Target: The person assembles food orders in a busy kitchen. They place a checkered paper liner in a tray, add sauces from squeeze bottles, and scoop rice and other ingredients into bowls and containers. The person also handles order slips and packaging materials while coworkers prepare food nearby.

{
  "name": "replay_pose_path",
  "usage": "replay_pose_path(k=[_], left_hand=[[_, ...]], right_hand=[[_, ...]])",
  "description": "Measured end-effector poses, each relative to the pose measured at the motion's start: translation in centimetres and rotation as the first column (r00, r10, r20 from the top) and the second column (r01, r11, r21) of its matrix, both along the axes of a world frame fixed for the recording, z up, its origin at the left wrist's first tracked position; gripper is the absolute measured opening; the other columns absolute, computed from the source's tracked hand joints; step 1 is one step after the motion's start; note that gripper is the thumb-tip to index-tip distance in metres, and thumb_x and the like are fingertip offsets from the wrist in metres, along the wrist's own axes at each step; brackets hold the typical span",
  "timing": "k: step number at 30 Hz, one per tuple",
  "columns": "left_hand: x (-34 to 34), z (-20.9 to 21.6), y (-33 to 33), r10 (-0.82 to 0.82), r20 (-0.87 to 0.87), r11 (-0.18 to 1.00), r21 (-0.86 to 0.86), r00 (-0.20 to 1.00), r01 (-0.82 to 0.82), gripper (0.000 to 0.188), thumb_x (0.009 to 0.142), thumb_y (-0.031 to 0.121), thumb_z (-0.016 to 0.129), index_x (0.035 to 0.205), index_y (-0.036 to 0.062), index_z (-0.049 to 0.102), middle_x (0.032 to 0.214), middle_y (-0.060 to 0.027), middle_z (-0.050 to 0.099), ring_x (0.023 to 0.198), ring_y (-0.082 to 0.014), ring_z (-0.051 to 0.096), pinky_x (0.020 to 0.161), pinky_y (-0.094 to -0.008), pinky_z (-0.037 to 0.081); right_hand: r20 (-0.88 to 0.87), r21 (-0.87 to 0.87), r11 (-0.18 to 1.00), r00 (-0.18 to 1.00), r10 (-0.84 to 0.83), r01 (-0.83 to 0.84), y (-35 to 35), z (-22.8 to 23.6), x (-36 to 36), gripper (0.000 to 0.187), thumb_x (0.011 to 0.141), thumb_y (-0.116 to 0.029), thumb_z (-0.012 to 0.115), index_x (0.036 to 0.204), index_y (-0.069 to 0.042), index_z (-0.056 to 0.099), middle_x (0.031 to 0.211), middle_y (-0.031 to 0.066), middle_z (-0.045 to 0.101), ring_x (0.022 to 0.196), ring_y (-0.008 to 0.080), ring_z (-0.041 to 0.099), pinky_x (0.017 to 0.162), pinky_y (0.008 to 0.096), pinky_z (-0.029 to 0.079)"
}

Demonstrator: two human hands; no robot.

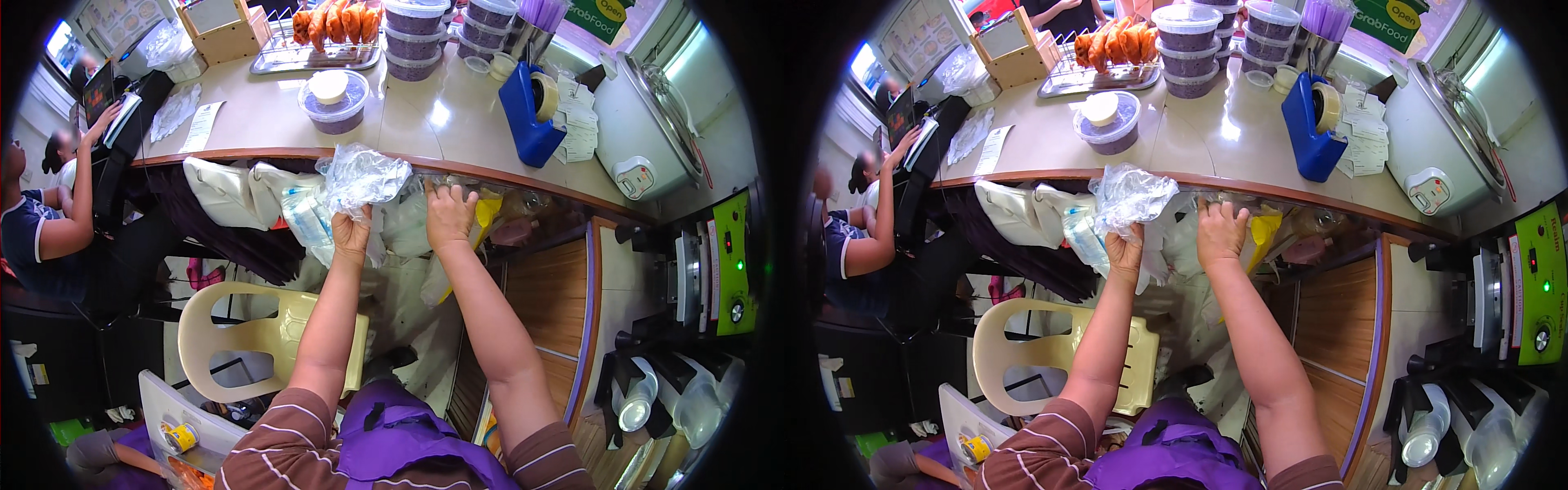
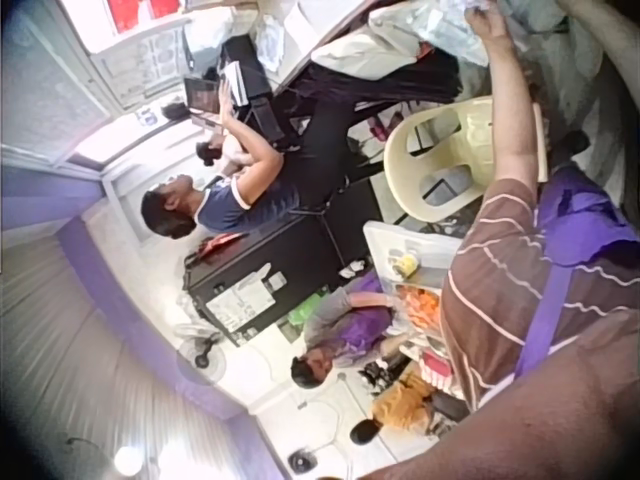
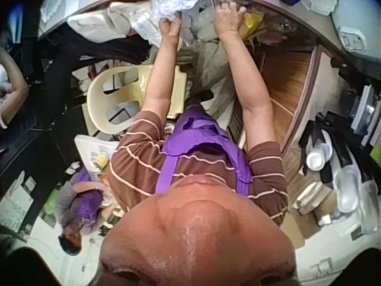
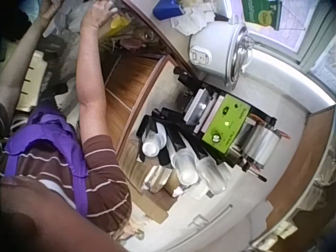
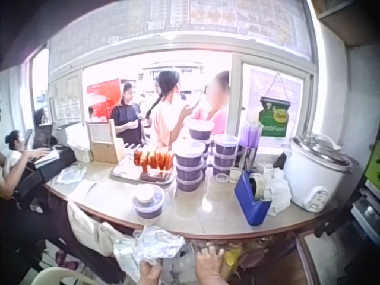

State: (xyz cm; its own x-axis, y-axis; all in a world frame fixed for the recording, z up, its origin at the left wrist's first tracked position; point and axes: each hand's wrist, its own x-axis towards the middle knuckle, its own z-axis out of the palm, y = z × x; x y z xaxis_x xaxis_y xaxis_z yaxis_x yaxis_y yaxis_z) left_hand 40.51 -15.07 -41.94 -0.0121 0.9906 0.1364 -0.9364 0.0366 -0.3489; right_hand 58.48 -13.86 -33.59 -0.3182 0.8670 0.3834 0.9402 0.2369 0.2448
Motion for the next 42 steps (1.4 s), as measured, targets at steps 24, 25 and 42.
replay_pose_path(k=[24,25,42], left_hand=[[6.3,13.2,3.6,0.532,0.216,0.839,-0.265,-0.819,0.475,0.017,0.071,0.012,0.053,0.079,0.0017,0.064,0.086,-0.0183,0.062,0.083,-0.0322,0.059,0.073,-0.0383,0.047],[6.0,13.5,3.8,0.583,0.194,0.797,-0.325,-0.789,0.509,0.016,0.071,0.012,0.053,0.079,0.0020,0.064,0.086,-0.0184,0.061,0.083,-0.0322,0.059,0.073,-0.0385,0.047],[5.0,10.7,4.3,0.519,0.198,0.844,0.039,-0.832,0.536,0.019,0.073,0.007,0.050,0.085,0.0022,0.063,0.091,-0.0160,0.060,0.088,-0.0311,0.057,0.074,-0.0363,0.047]], right_hand=[[0.046,-0.374,0.917,0.984,0.170,-0.141,0.1,3.1,1.5,0.028,0.081,-0.033,0.046,0.083,-0.013,0.066,0.091,0.0010,0.059,0.099,0.0170,0.045,0.093,0.0493,0.019],[0.121,-0.421,0.905,0.984,0.130,-0.068,0.2,3.3,1.2,0.030,0.081,-0.033,0.045,0.084,-0.012,0.066,0.093,0.0019,0.059,0.102,0.0178,0.044,0.095,0.0502,0.019],[-0.054,-0.007,0.865,0.864,0.501,-0.502,-2.6,0.0,7.6,0.018,0.074,-0.016,0.050,0.089,-0.016,0.060,0.110,-0.0042,0.050,0.093,0.0137,0.047,0.083,0.0313,0.031]])
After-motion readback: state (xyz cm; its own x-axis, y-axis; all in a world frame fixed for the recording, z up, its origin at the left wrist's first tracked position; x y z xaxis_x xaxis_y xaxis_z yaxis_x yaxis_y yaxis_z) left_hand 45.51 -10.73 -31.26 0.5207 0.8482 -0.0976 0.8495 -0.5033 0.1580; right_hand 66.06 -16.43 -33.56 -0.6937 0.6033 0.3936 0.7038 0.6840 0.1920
